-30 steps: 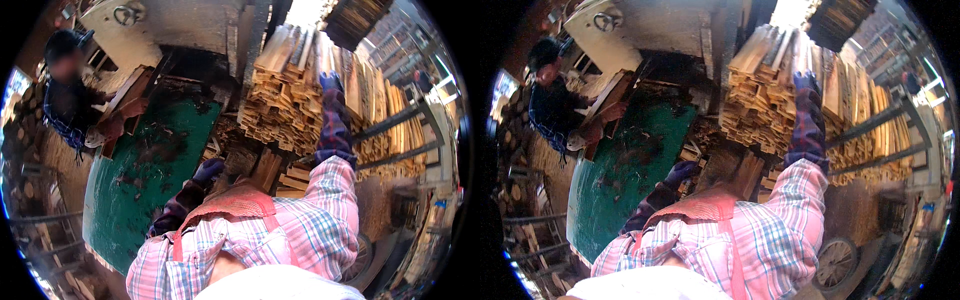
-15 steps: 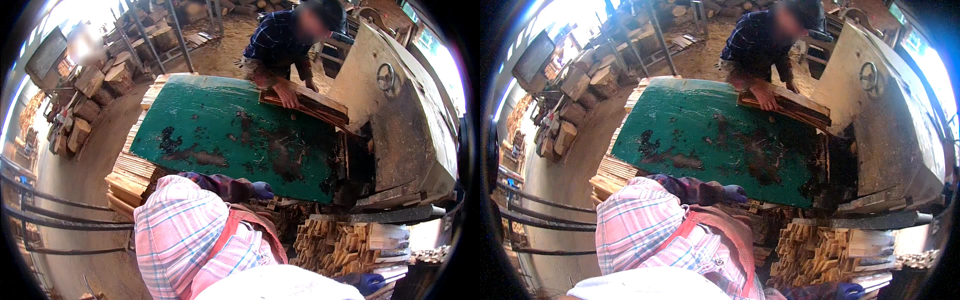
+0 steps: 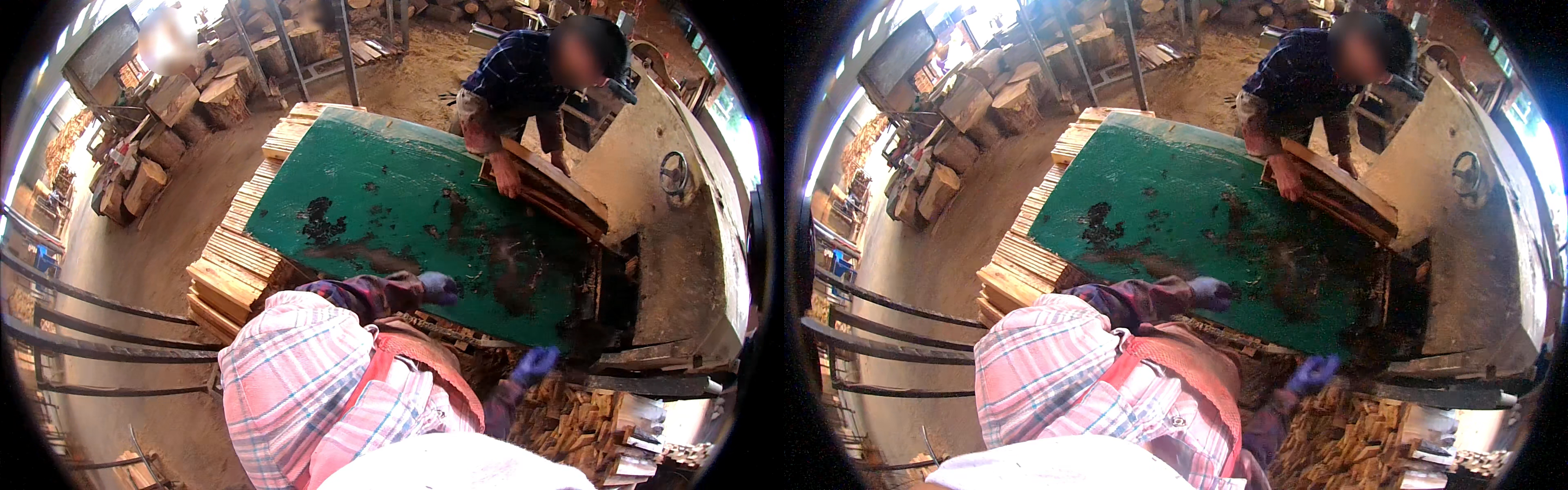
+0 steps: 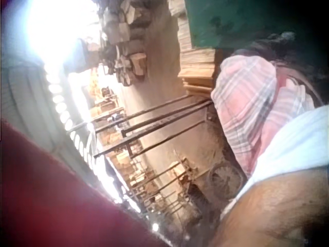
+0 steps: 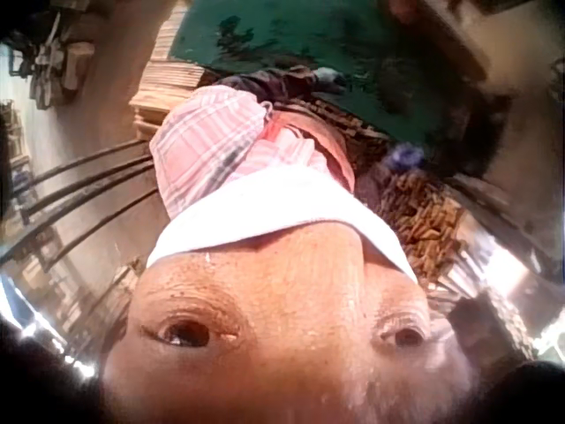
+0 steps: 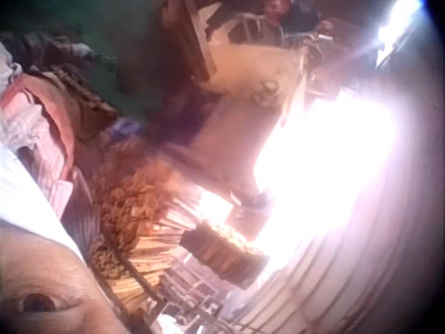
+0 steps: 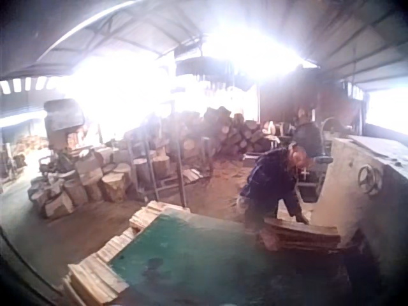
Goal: The person repeatedly picks up thin wooden planks from a green workbench and stacks them into a growing pile. The hands move the planks one by one, aligning them and placing them on top of the existing stack throughout the clip.
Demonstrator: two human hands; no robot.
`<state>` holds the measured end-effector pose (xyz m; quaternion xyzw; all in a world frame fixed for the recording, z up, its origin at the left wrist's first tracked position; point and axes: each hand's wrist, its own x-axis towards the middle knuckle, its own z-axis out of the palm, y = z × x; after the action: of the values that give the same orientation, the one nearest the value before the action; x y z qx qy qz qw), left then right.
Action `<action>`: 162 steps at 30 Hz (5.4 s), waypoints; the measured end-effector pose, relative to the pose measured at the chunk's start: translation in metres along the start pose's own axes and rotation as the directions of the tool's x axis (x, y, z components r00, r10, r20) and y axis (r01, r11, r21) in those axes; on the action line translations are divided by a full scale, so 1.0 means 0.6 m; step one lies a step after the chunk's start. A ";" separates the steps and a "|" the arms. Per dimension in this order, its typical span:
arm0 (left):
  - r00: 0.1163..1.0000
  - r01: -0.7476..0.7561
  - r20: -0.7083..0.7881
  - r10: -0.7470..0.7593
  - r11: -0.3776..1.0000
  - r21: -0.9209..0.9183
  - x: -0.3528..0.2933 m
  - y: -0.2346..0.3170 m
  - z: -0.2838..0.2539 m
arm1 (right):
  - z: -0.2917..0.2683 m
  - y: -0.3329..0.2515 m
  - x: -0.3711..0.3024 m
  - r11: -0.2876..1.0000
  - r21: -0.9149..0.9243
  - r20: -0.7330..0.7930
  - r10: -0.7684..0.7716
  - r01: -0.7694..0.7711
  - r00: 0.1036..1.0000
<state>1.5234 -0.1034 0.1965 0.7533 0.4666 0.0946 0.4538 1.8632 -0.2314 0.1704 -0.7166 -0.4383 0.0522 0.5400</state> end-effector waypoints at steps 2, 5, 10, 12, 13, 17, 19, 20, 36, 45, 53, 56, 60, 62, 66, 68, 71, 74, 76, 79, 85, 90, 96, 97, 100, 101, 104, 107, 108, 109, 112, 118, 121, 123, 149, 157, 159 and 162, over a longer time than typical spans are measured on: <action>0.992 0.113 -0.087 -0.094 0.961 0.251 -0.023 -0.029 -0.041 | 0.119 -0.034 -0.043 0.923 -0.241 0.173 -0.262 0.299 0.949; 0.970 0.241 -0.107 -0.216 0.850 0.467 -0.040 -0.065 -0.098 | 0.255 -0.093 -0.101 0.867 -0.234 0.306 -0.364 0.440 0.880; 0.978 0.204 -0.068 -0.198 0.824 0.529 -0.065 -0.126 -0.092 | 0.328 -0.135 -0.153 0.709 -0.539 0.554 -0.107 0.454 0.825; 0.981 0.191 -0.128 -0.143 0.798 0.571 -0.071 -0.143 -0.056 | 0.329 -0.130 -0.158 0.709 -0.535 0.562 -0.108 0.459 0.820; 0.978 0.209 -0.114 -0.175 0.799 0.564 -0.067 -0.150 -0.041 | 0.326 -0.124 -0.156 0.719 -0.503 0.578 -0.134 0.481 0.805; 0.936 0.351 -0.195 -0.292 0.786 0.509 -0.022 -0.167 -0.014 | 0.326 -0.097 -0.151 0.727 -0.416 0.569 -0.260 0.546 0.780; 0.892 0.450 -0.266 -0.364 0.763 0.464 0.008 -0.174 -0.022 | 0.327 -0.083 -0.145 0.677 -0.422 0.560 -0.329 0.604 0.760; 0.889 0.457 -0.231 -0.395 0.765 0.453 0.021 -0.177 -0.027 | 0.328 -0.077 -0.142 0.670 -0.430 0.567 -0.321 0.605 0.759; 0.843 0.493 -0.054 -0.536 0.725 0.481 0.059 -0.145 -0.024 | 0.214 0.011 -0.020 0.585 -0.605 0.206 -0.541 0.541 0.815; 0.864 0.405 0.033 -0.503 0.732 0.548 0.052 -0.101 -0.053 | 0.191 -0.052 -0.017 0.665 -0.573 0.244 -0.420 0.479 0.874; 0.870 0.260 0.136 -0.474 0.675 0.691 0.018 -0.008 -0.095 | 0.178 -0.035 -0.013 0.761 -0.587 0.242 -0.161 0.276 0.957; 0.878 0.200 0.149 -0.454 0.633 0.748 0.024 -0.007 -0.099 | 0.193 -0.018 -0.018 0.771 -0.609 0.210 -0.071 0.187 0.975; 0.879 0.148 0.205 -0.432 0.653 0.742 0.031 0.002 -0.118 | 0.198 -0.015 -0.026 0.781 -0.607 0.203 -0.027 0.147 0.979; 0.847 0.110 0.294 -0.442 0.688 0.717 0.043 0.015 -0.131 | 0.195 -0.020 -0.027 0.788 -0.600 0.210 -0.016 0.142 0.978; 0.852 -0.062 0.470 -0.230 0.847 0.528 0.125 0.043 -0.139 | 0.181 -0.021 -0.007 0.801 -0.585 0.256 0.038 0.124 0.966; 0.745 0.032 0.576 -0.335 0.881 0.471 0.208 0.056 -0.117 | 0.168 -0.011 0.018 0.877 -0.471 0.239 0.022 0.096 0.971; 0.826 -0.037 0.564 0.018 0.999 0.022 0.334 0.081 -0.067 | 0.137 0.018 0.068 0.831 -0.556 0.159 0.093 0.011 0.983; 0.790 -0.046 0.600 0.130 0.987 -0.153 0.487 0.144 -0.017 | 0.108 0.048 0.118 0.725 -0.688 0.084 0.115 -0.026 0.990; 0.327 -0.931 0.227 0.917 0.354 -0.089 0.583 0.195 0.016 | 0.097 0.061 0.140 0.694 -0.720 0.080 0.064 0.014 0.995; 0.928 -0.043 0.301 0.220 0.865 -0.499 0.710 0.253 0.069 | 0.094 0.070 0.154 0.729 -0.680 0.055 -0.061 0.083 0.997; 0.973 0.099 0.218 0.080 0.707 -0.700 0.886 0.292 0.125 | 0.094 0.080 0.153 0.735 -0.677 0.077 0.099 -0.021 0.992; 0.958 0.105 0.280 0.054 0.846 -0.522 0.922 0.299 0.082 | 0.087 0.085 0.158 0.782 -0.623 0.107 0.109 -0.019 0.988; 0.846 -0.222 -0.418 0.330 0.932 0.287 0.881 0.335 0.047 | 0.091 0.090 0.156 0.795 -0.606 0.092 0.089 -0.015 0.992; 0.830 -0.384 -0.340 0.443 0.894 0.229 0.871 0.339 0.048 | 0.092 0.092 0.157 0.800 -0.600 0.087 0.079 -0.011 0.993; 0.889 -0.456 0.115 0.443 0.880 0.135 0.855 0.345 0.053 | 0.091 0.090 0.156 0.793 -0.609 0.097 0.077 -0.001 0.992; 0.884 -0.407 0.314 0.347 0.902 0.147 0.856 0.344 0.054 | 0.090 0.089 0.157 0.791 -0.612 0.096 0.070 0.003 0.993; 0.832 -0.348 0.505 0.231 0.926 0.149 0.874 0.335 0.057 | 0.087 0.084 0.160 0.775 -0.632 0.098 0.080 0.000 0.992; 0.835 -0.026 0.548 -0.054 0.990 0.137 0.889 0.315 0.063 | 0.086 0.080 0.163 0.766 -0.642 0.105 0.079 0.007 0.991; 0.836 0.007 0.547 -0.048 0.997 0.078 0.889 0.305 0.063 | 0.086 0.081 0.163 0.761 -0.649 0.092 0.061 0.013 0.994; 0.838 -0.076 0.546 -0.009 0.988 0.133 0.885 0.296 0.062 | 0.087 0.081 0.162 0.759 -0.649 0.075 -0.001 0.050 0.997; 0.796 0.046 0.606 0.009 0.996 -0.075 0.844 0.250 0.037 | 0.093 0.089 0.150 0.775 -0.632 0.042 0.026 0.007 0.999; 0.873 -0.001 0.487 -0.012 1.000 0.027 0.626 0.082 -0.112 | 0.096 0.101 0.137 0.729 -0.682 0.079 -0.010 0.061 0.997; 0.881 0.273 0.454 -0.129 0.924 -0.267 0.435 -0.027 -0.135 | 0.102 0.086 0.148 0.706 -0.707 0.048 -0.009 0.040 0.999; 0.850 0.446 0.502 -0.161 0.728 -0.521 0.302 -0.079 -0.115 | 0.128 0.052 0.137 0.746 -0.657 0.024 0.169 -0.112 0.985; 0.966 0.090 0.223 0.129 0.641 -0.762 -0.127 0.050 -0.183 | 0.320 -0.289 0.015 -0.152 0.600 0.794 0.229 -0.785 0.563; 0.616 -0.103 0.505 0.604 0.698 -0.709 -0.008 0.202 0.024 | -0.029 -0.267 0.005 0.732 0.636 -0.460 0.613 -0.243 0.642; 0.566 -0.157 0.529 0.633 0.712 -0.684 0.046 0.238 0.041 | -0.193 -0.228 0.053 0.814 0.489 -0.543 0.566 -0.315 0.621; 0.626 -0.138 0.542 0.561 0.764 -0.631 0.147 0.266 0.055 | -0.454 -0.137 0.148 0.878 0.436 -0.519 0.426 -0.199 0.741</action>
<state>1.6886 -0.0778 0.2764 0.6516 0.0477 0.0154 0.7569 2.0197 -0.3663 0.3855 -0.6508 -0.0987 -0.0084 0.7528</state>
